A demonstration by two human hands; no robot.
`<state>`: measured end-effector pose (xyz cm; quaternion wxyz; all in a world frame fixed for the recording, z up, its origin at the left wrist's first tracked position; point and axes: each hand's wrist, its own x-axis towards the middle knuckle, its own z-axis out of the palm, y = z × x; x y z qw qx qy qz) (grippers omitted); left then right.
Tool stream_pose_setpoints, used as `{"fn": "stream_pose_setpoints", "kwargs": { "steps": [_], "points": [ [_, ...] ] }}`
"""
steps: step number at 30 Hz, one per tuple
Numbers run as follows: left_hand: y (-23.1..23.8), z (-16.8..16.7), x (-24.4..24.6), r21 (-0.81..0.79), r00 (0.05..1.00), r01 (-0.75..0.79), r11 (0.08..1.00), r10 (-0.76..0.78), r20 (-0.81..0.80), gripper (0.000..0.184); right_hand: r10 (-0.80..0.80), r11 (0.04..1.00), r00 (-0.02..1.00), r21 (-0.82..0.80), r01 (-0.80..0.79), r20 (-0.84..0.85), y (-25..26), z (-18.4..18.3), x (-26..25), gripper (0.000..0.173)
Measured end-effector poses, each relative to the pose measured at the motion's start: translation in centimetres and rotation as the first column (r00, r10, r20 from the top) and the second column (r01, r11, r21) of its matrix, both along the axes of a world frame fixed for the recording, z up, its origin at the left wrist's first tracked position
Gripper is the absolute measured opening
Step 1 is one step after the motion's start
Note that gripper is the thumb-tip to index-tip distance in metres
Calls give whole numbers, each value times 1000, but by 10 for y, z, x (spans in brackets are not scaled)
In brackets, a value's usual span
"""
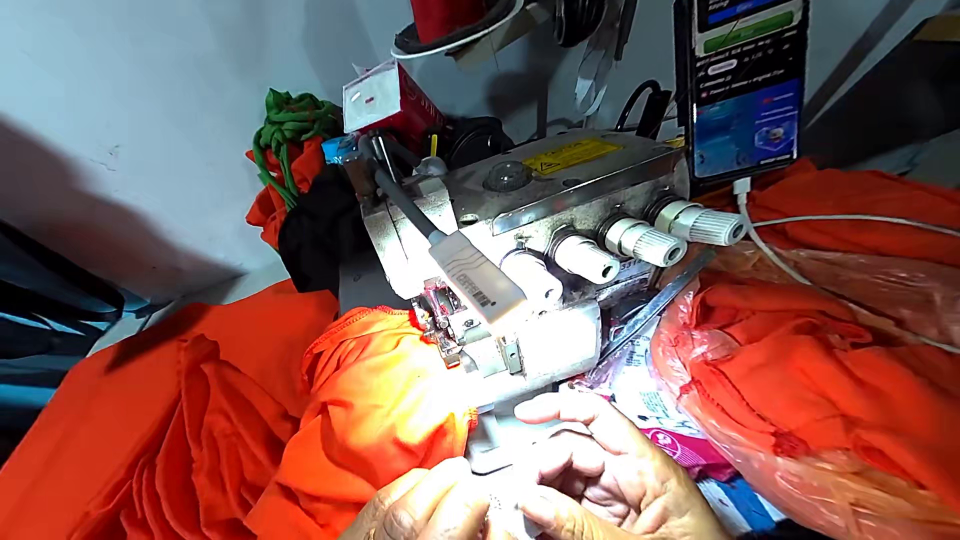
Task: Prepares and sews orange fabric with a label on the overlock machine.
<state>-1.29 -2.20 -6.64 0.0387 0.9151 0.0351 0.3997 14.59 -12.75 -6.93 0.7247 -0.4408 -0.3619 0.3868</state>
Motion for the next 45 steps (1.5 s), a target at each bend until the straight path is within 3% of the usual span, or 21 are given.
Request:
{"fn": "stream_pose_setpoints", "kwargs": {
  "steps": [3, 5, 9, 12, 20, 36, 45],
  "points": [
    [-1, 4, -3, -284, 998, -4, 959, -13, -58, 28, -55, 998, 996, 32, 53, 71, -1, -1, -2, 42],
    [-1, 8, -2, -512, 999, 13, 859, -33, -31, 39, -100, 994, 985, 50, 94, 141, -1, -2, -4, 40],
    [-3, 12, 5, -739, 999, 21, 673, -33, -1, 19, -142, 987, 956, 109, 118, 255, 2, -8, -6, 38],
    [-3, 14, 6, -747, 1000, 24, 665, -29, 6, 10, -154, 986, 952, 97, 132, 265, 3, -11, -6, 38],
    [-4, 12, 6, -777, 999, 17, 629, -43, -12, 17, -181, 983, 932, 95, 159, 315, 1, -8, -8, 34],
    [-6, 10, 8, -852, 992, 117, 510, -94, 79, 9, -255, 961, 895, 196, 193, 367, 0, -16, -9, 26],
    [-6, 10, 8, -857, 996, 89, 507, -67, 63, 9, -245, 963, 897, 201, 180, 369, 1, -15, -11, 23]
  ]
}}
